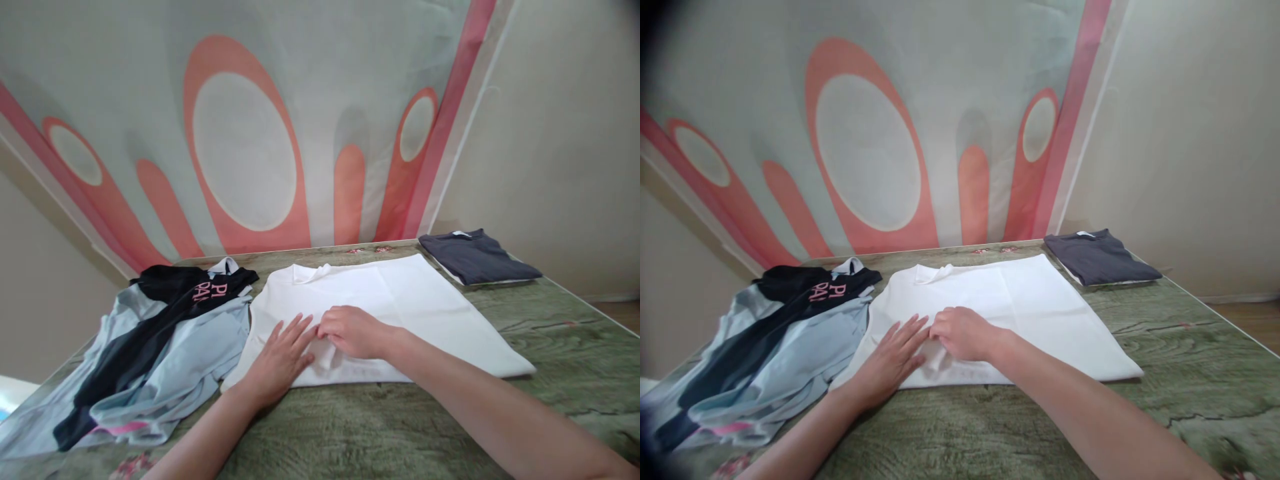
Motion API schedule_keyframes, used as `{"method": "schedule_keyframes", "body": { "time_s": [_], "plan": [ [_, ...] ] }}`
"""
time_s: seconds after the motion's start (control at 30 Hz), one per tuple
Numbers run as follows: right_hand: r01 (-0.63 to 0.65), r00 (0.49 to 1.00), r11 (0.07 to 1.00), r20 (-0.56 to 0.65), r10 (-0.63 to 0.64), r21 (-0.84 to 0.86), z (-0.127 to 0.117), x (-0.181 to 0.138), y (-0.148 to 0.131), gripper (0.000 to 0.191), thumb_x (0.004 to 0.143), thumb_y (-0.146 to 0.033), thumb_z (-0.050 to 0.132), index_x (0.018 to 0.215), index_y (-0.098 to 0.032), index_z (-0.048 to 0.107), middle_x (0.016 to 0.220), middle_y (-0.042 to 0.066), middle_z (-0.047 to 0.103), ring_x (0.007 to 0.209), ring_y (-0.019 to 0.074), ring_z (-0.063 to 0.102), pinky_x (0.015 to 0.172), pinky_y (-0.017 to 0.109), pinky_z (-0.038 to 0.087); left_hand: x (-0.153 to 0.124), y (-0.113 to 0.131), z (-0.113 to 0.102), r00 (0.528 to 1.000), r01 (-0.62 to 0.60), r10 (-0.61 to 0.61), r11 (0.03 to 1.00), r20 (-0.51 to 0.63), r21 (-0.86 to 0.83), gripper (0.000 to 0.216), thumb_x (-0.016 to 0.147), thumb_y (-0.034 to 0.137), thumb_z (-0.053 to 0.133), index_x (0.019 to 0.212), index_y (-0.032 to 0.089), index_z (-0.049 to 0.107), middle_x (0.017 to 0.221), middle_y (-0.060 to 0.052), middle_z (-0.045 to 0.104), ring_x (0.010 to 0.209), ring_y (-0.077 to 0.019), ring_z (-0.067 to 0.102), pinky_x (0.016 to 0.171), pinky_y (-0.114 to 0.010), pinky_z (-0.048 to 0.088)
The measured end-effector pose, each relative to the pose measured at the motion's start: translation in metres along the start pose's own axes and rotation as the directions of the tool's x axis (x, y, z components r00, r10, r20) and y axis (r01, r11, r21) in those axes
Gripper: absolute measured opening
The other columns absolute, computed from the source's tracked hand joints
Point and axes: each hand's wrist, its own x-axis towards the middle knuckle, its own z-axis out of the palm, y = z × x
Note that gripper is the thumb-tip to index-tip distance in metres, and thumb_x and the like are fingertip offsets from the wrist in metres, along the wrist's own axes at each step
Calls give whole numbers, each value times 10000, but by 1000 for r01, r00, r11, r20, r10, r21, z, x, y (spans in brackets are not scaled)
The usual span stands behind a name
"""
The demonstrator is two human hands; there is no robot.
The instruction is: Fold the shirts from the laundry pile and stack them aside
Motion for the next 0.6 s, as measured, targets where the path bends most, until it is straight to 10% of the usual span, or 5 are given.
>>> {"method": "schedule_keyframes", "body": {
  "time_s": [0.23, 0.43, 0.6],
  "plan": [
    [-91, 996, 990, -2, 91, -108, -13, -54, -16, 345, 947, -165, 419, 1251, -193, 578, 1303, 103, 577, 1247, 231, 471, 1010, 413, 405, -28, -11, -23, 981, 129, -125, 991, -145, 20, 515, 1003, 284, 316, 1505, 226, 218, 1541, -72, 311, 1417, -202, 276, 1147, -399, 294],
    [-318, 940, 948, 120, 318, -25, -11, -159, -42, 663, 936, -422, 483, 1512, -349, 164, 1530, 25, 321, 1406, 245, 297, 1162, 533, 231, -85, -6, -14, 998, 48, -51, 994, 28, 94, 679, 946, 439, 461, 1524, 269, 151, 1544, -44, 287, 1404, -243, 300, 1148, -438, 282],
    [-493, 864, 869, 103, 494, -33, -19, -231, -41, 543, 914, -425, 502, 1437, -429, 354, 1475, -20, 406, 1370, 262, 360, 1147, 542, 298, -118, -29, -32, 976, 217, -217, 976, 2, -4, 473, 921, 477, 481, 1343, 272, 533, 1420, -45, 504, 1257, -247, 521, 1039, -369, 443]
  ]
}}
